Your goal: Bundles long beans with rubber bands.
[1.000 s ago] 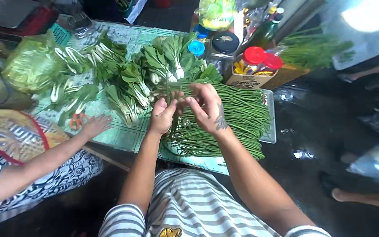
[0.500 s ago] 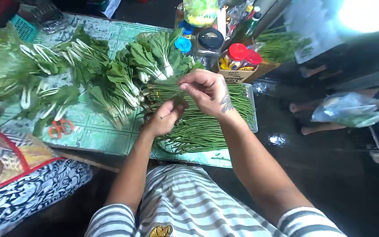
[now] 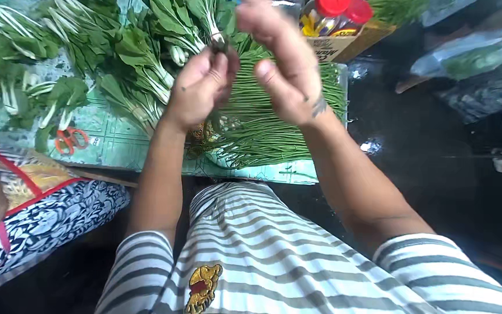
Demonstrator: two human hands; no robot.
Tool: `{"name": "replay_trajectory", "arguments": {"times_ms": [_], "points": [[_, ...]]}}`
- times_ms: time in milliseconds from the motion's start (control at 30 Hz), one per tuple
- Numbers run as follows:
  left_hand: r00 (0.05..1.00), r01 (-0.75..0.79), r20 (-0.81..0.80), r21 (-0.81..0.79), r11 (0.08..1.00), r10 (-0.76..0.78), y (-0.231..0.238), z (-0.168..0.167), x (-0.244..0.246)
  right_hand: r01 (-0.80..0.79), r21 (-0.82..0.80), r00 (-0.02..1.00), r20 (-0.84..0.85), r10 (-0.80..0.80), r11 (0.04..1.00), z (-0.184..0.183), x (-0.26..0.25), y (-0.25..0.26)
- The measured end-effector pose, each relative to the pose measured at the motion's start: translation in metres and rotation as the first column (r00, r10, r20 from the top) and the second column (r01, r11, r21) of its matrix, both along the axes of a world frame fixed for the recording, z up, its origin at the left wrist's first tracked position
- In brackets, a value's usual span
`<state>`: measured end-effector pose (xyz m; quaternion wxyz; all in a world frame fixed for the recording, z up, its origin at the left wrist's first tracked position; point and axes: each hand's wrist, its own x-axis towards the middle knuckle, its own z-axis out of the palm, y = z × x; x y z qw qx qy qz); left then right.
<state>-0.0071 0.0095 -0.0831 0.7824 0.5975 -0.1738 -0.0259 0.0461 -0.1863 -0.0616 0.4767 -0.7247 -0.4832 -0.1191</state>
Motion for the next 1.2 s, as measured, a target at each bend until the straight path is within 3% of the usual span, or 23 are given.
{"name": "replay_trajectory", "arguments": {"times_ms": [33, 67, 100, 133, 200, 300, 333, 367, 467, 533, 600, 700, 767, 833, 933, 1067, 1200], "points": [[1.000, -0.019, -0.016, -0.040, 0.999, 0.018, 0.006, 0.005, 0.001, 0.112, 0.087, 0.992, -0.072, -0.106, 0.990, -0.016, 0.006, -0.009], [0.999, -0.049, -0.020, -0.082, 0.995, 0.048, 0.014, 0.010, 0.000, 0.249, 0.046, 0.962, -0.125, -0.242, 0.967, -0.039, 0.010, -0.016], [0.997, -0.082, -0.018, -0.105, 0.991, 0.081, 0.023, 0.014, -0.004, 0.327, -0.110, 0.922, -0.179, -0.342, 0.939, -0.067, 0.011, -0.021], [0.995, -0.104, -0.012, -0.111, 0.988, 0.103, 0.032, 0.015, -0.009, 0.299, -0.313, 0.895, -0.235, -0.379, 0.901, -0.099, 0.010, -0.024], [0.993, -0.119, -0.021, -0.106, 0.987, 0.117, 0.044, 0.009, -0.024, 0.097, -0.641, 0.863, -0.327, -0.385, 0.762, -0.161, 0.006, -0.021], [0.979, -0.178, -0.139, -0.209, 0.962, 0.151, 0.043, -0.026, -0.050, -0.095, -0.881, 0.832, -0.327, -0.449, 0.464, -0.215, 0.005, -0.009], [0.968, -0.210, -0.187, -0.244, 0.947, 0.166, 0.042, -0.042, -0.060, -0.112, -0.904, 0.837, -0.310, -0.451, 0.414, -0.222, 0.004, -0.006], [0.957, -0.242, -0.229, -0.278, 0.930, 0.180, 0.040, -0.057, -0.070, -0.084, -0.905, 0.846, -0.286, -0.449, 0.418, -0.225, 0.000, -0.006], [0.918, -0.355, -0.308, -0.358, 0.864, 0.250, 0.037, -0.092, -0.091, 0.221, -0.790, 0.874, -0.100, -0.476, 0.572, -0.221, -0.011, -0.001], [0.881, -0.448, -0.351, -0.405, 0.797, 0.317, 0.032, -0.110, -0.094, 0.319, -0.770, 0.860, -0.009, -0.509, 0.552, -0.221, -0.009, 0.010], [0.810, -0.577, -0.417, -0.437, 0.690, 0.413, 0.025, -0.126, -0.088, 0.285, -0.809, 0.853, -0.030, -0.522, 0.513, -0.221, -0.002, 0.023], [0.612, -0.772, -0.589, -0.301, 0.560, 0.528, 0.008, -0.147, -0.080, 0.250, -0.763, 0.880, -0.078, -0.469, 0.596, -0.210, -0.009, 0.027], [0.463, -0.841, -0.682, -0.137, 0.524, 0.566, -0.008, -0.156, -0.071, 0.276, -0.672, 0.915, -0.035, -0.402, 0.688, -0.197, -0.025, 0.019], [0.382, -0.848, -0.747, -0.049, 0.528, 0.544, -0.021, -0.158, -0.062, 0.294, -0.596, 0.934, 0.013, -0.357, 0.747, -0.192, -0.046, 0.006], [0.418, -0.782, -0.770, -0.035, 0.622, 0.482, -0.027, -0.149, -0.050, 0.314, -0.521, 0.945, 0.092, -0.313, 0.794, -0.193, -0.067, -0.015], [0.569, -0.553, -0.762, -0.075, 0.830, 0.310, -0.025, -0.136, -0.041, 0.363, -0.454, 0.932, 0.181, -0.314, 0.814, -0.196, -0.075, -0.043], [0.755, -0.412, -0.579, -0.050, 0.910, 0.309, -0.037, -0.124, -0.040, 0.249, -0.504, 0.968, 0.102, -0.230, 0.827, -0.190, -0.069, -0.069]]}}
